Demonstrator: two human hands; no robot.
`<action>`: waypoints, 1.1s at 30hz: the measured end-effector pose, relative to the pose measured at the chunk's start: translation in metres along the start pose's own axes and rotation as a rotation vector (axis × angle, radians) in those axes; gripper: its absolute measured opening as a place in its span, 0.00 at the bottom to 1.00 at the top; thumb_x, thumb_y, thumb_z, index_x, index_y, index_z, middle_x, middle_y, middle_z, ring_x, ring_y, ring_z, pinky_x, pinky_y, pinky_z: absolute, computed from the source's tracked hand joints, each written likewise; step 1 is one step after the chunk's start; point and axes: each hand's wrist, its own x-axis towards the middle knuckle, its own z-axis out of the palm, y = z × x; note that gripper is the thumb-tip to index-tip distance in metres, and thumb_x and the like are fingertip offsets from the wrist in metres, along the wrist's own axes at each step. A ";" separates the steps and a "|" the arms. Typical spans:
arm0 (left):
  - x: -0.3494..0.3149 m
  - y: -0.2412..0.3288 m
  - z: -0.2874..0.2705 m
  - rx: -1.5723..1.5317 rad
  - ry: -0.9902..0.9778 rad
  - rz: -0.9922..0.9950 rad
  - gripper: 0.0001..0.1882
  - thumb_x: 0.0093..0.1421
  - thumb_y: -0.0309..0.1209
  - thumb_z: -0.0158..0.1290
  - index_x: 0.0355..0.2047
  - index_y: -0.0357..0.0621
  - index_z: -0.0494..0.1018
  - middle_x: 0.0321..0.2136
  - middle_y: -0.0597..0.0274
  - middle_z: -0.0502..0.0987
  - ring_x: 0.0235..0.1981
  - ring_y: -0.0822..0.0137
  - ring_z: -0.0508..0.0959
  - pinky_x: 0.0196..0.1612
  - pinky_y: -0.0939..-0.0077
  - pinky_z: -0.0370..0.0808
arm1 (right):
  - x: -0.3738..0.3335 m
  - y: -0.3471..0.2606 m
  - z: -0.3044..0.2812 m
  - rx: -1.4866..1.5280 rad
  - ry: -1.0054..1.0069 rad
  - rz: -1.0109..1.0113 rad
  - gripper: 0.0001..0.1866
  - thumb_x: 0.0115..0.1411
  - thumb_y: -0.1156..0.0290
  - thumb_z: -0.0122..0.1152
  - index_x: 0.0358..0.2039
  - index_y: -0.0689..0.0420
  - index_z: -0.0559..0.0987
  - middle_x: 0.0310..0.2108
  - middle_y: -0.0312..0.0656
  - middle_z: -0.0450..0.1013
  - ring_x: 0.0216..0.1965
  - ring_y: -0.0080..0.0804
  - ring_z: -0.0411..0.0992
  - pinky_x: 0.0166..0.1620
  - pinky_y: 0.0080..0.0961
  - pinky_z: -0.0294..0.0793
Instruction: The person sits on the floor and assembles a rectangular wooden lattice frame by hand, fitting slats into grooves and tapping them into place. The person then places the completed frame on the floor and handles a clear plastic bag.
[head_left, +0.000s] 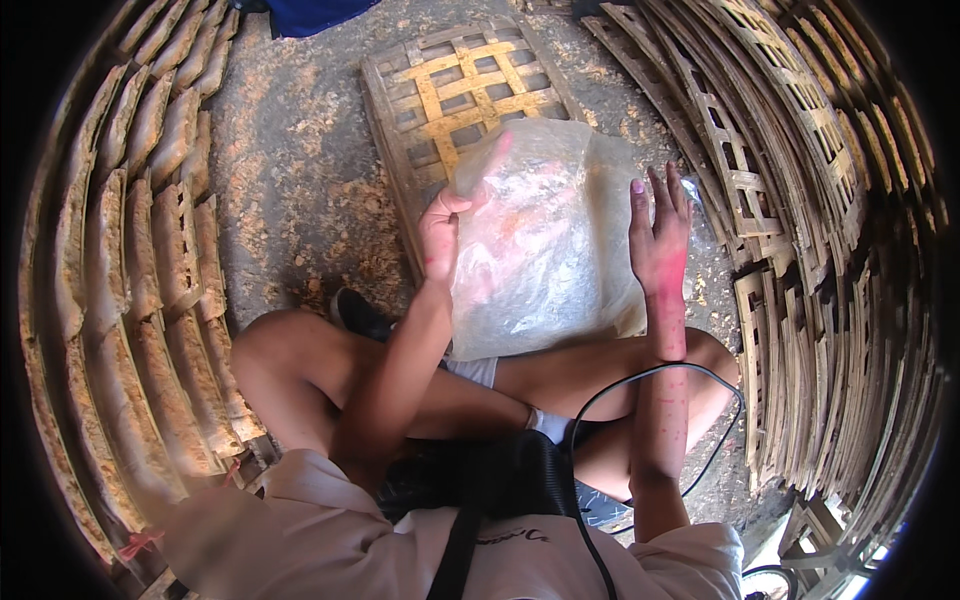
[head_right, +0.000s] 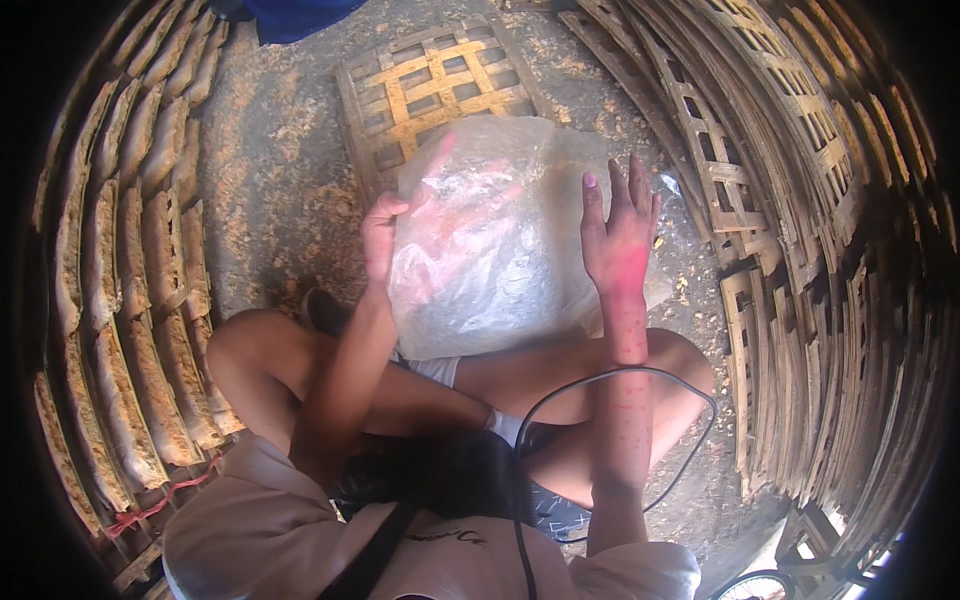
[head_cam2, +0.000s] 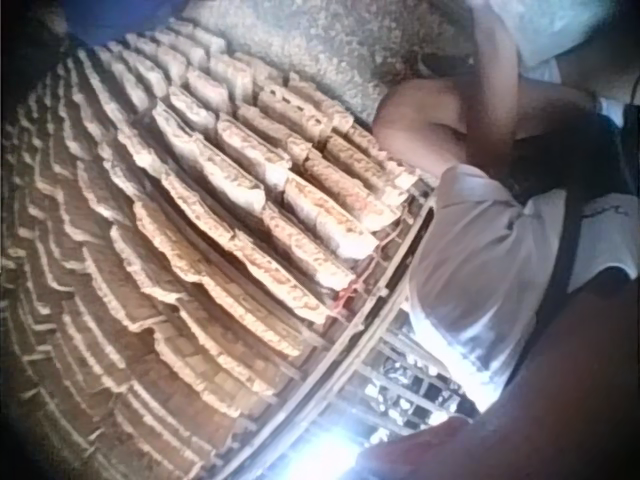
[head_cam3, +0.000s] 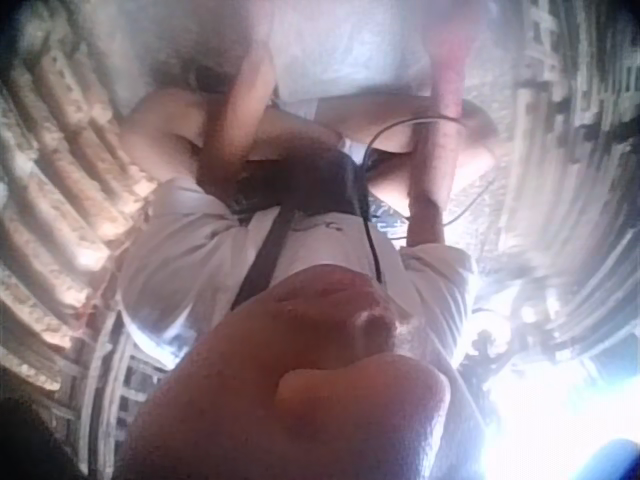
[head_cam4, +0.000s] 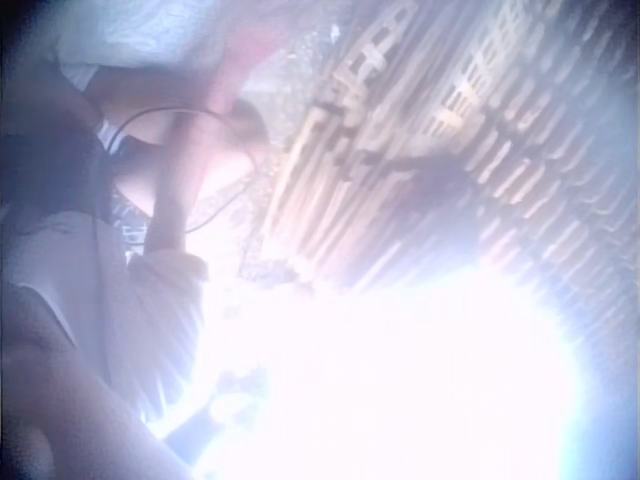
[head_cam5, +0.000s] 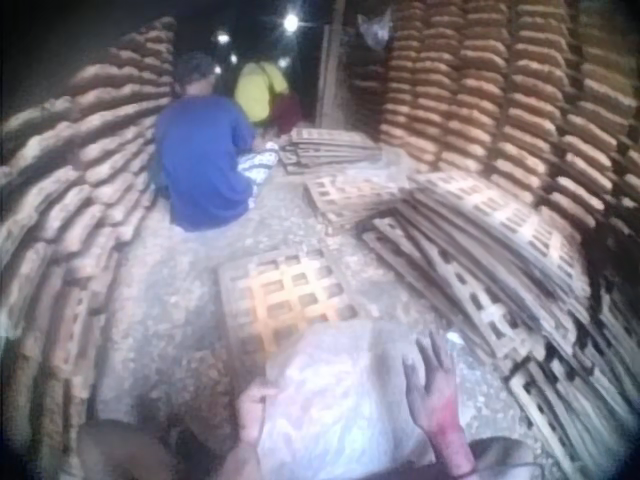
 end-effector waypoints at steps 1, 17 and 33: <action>0.000 0.000 -0.001 -0.008 -0.015 -0.007 0.47 0.56 0.35 0.47 0.78 0.47 0.51 0.74 0.39 0.57 0.71 0.41 0.64 0.76 0.45 0.58 | 0.000 -0.002 0.000 0.137 0.012 0.034 0.32 0.74 0.52 0.52 0.68 0.66 0.71 0.72 0.61 0.61 0.74 0.55 0.59 0.76 0.49 0.53; 0.005 -0.013 -0.058 0.173 0.403 -0.040 0.16 0.62 0.32 0.53 0.44 0.33 0.80 0.39 0.49 0.84 0.37 0.56 0.84 0.44 0.64 0.83 | -0.026 -0.059 0.018 0.491 0.048 -0.221 0.14 0.63 0.72 0.71 0.47 0.63 0.86 0.53 0.51 0.81 0.55 0.48 0.79 0.59 0.37 0.77; 0.011 -0.009 -0.063 0.181 0.505 0.118 0.14 0.55 0.29 0.51 0.38 0.33 0.78 0.34 0.52 0.81 0.33 0.55 0.82 0.43 0.60 0.82 | -0.016 -0.028 0.010 0.865 0.108 0.108 0.06 0.67 0.71 0.69 0.38 0.58 0.89 0.40 0.40 0.86 0.42 0.28 0.81 0.52 0.28 0.77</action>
